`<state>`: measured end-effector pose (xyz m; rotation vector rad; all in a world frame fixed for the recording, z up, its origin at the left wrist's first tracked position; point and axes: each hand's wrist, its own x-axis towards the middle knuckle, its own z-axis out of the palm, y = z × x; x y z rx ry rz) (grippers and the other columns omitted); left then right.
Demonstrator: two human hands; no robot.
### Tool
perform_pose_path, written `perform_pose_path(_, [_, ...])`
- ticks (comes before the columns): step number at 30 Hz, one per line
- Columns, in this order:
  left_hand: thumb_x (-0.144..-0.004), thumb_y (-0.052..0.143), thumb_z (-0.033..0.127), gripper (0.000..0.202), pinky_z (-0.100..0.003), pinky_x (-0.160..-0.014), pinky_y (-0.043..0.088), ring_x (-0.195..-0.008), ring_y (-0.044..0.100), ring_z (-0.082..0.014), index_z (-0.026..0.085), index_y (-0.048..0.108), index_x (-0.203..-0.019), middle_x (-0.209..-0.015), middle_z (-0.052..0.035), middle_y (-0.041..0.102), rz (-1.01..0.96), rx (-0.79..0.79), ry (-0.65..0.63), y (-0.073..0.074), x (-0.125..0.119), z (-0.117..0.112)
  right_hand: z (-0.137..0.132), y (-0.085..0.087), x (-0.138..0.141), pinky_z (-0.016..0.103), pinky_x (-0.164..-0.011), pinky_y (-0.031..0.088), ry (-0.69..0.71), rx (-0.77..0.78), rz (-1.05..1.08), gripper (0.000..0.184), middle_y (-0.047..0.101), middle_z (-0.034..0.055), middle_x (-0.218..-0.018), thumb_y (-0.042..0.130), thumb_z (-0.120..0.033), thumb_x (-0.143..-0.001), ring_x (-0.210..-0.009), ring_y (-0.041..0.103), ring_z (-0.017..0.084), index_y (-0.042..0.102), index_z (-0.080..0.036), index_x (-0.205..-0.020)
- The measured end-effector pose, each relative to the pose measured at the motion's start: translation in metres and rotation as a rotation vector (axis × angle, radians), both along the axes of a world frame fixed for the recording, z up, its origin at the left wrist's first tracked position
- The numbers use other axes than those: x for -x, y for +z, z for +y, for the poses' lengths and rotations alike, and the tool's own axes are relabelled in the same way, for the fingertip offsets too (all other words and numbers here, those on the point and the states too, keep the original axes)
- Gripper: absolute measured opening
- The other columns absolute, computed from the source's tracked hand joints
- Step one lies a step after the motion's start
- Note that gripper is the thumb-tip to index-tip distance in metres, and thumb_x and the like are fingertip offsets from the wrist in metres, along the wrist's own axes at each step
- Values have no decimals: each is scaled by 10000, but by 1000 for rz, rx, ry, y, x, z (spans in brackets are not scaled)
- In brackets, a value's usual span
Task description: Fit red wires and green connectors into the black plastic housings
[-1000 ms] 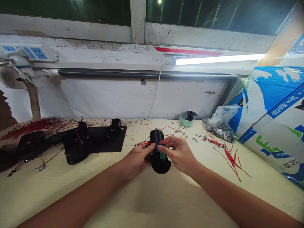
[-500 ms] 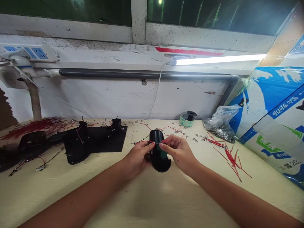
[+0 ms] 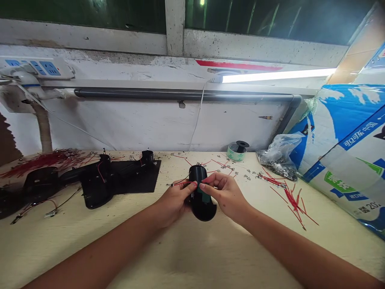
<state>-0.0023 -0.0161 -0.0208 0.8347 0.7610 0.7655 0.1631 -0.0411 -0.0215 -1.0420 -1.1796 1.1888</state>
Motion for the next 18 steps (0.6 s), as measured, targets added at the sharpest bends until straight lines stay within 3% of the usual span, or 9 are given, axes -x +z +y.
perform_pose_path(18, [-804,709,470,407,-262,-763,501,-816,611,-131,142,686,-1044,-886,-60,672,42,-140,-68,-8,2,3,0,-2,2,229,-474,257,-2,3,-56,342,539,-24,-602,850,-359,-676,-525,400,74,597,-147,-766])
